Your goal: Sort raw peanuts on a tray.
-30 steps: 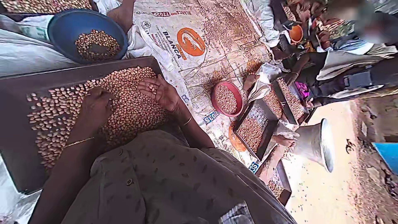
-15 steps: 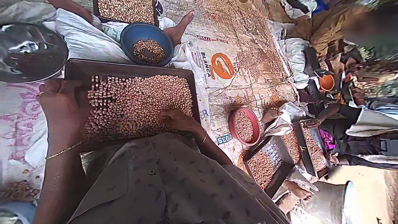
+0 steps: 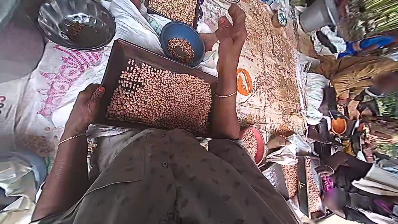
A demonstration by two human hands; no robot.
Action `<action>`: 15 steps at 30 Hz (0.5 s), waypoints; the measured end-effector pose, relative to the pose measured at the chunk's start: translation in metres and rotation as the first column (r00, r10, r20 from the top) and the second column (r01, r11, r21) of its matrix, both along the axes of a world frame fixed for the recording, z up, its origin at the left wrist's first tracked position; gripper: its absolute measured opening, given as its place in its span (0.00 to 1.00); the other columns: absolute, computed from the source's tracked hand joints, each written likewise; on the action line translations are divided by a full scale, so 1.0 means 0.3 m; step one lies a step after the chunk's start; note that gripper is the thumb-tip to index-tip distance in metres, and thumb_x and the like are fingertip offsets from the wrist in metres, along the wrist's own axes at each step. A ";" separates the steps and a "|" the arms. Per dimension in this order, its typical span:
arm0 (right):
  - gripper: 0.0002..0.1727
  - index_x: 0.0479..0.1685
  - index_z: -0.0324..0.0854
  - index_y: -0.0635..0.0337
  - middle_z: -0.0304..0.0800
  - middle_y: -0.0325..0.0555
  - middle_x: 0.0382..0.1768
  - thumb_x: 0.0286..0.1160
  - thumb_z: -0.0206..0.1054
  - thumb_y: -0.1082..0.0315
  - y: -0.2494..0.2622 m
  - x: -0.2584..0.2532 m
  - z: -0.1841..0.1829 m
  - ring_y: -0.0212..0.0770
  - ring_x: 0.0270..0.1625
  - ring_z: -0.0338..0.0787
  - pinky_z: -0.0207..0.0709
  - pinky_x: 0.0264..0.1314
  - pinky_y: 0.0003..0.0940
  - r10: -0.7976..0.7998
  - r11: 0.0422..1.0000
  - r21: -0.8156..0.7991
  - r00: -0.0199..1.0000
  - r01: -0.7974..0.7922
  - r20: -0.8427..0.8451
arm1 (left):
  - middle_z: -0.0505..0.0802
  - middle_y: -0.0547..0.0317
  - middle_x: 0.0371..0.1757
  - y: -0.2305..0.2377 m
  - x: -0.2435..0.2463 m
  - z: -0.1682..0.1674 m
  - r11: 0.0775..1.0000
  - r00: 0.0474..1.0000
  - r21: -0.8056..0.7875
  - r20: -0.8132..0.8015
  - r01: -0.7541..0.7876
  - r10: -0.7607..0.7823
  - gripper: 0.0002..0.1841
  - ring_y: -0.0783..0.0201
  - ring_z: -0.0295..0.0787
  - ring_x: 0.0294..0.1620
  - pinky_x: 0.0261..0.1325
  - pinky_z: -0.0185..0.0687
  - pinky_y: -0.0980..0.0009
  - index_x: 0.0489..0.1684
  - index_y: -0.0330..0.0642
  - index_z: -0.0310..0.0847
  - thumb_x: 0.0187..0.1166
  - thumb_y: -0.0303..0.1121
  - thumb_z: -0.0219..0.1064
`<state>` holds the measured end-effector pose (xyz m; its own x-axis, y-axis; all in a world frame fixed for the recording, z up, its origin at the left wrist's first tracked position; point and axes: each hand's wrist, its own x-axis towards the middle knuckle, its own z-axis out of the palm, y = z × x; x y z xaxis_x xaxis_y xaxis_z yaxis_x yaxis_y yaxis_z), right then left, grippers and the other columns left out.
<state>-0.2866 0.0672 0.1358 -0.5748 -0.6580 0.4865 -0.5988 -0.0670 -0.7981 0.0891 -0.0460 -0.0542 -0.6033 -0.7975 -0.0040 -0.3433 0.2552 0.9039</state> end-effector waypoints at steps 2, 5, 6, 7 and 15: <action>0.19 0.70 0.75 0.71 0.83 0.59 0.67 0.84 0.57 0.71 -0.001 0.111 -0.038 0.44 0.64 0.88 0.85 0.64 0.39 0.116 0.989 0.085 0.991 -0.122 0.072 | 0.88 0.44 0.49 -0.004 0.000 -0.001 0.998 1.000 0.060 -0.017 -0.021 0.022 0.28 0.62 0.85 0.47 0.57 0.80 0.52 0.61 0.33 0.79 0.93 0.50 0.43; 0.20 0.71 0.74 0.76 0.87 0.60 0.64 0.86 0.55 0.73 0.097 0.373 -0.236 0.44 0.59 0.92 0.88 0.62 0.39 0.535 0.633 0.270 0.662 -0.726 0.525 | 0.88 0.49 0.48 -0.003 -0.011 0.013 0.991 0.999 0.129 -0.029 -0.039 0.043 0.26 0.69 0.84 0.46 0.56 0.80 0.58 0.62 0.35 0.79 0.93 0.48 0.43; 0.22 0.74 0.73 0.76 0.87 0.62 0.64 0.86 0.56 0.73 0.137 0.441 -0.320 0.45 0.60 0.92 0.87 0.64 0.39 0.563 0.481 0.261 0.523 -0.837 0.640 | 0.88 0.51 0.47 -0.002 -0.012 0.010 0.990 0.998 0.135 -0.035 -0.038 0.043 0.25 0.71 0.83 0.45 0.55 0.80 0.60 0.61 0.36 0.79 0.93 0.47 0.43; 0.23 0.77 0.73 0.73 0.87 0.61 0.65 0.87 0.57 0.73 0.180 0.497 -0.375 0.45 0.62 0.91 0.84 0.67 0.37 0.536 0.402 0.278 0.471 -0.872 0.701 | 0.87 0.54 0.46 -0.004 -0.011 0.001 0.991 0.998 0.133 -0.048 -0.030 0.036 0.24 0.73 0.83 0.44 0.55 0.80 0.64 0.61 0.37 0.79 0.93 0.46 0.43; 0.30 0.93 0.49 0.57 0.65 0.56 0.86 0.95 0.44 0.59 0.100 0.349 -0.520 0.55 0.76 0.83 0.84 0.70 0.52 0.223 0.893 0.017 0.475 -0.449 0.852 | 0.87 0.57 0.46 -0.007 -0.013 0.000 0.987 0.992 0.158 -0.120 -0.011 0.030 0.22 0.76 0.82 0.44 0.54 0.79 0.68 0.57 0.37 0.80 0.93 0.45 0.45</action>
<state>-0.1820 0.0974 -0.0202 -0.3458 -0.9056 -0.2455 0.3500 0.1183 -0.9293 0.0851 -0.0481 -0.0540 -0.5908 -0.8048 -0.0571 -0.2319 0.1016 0.9674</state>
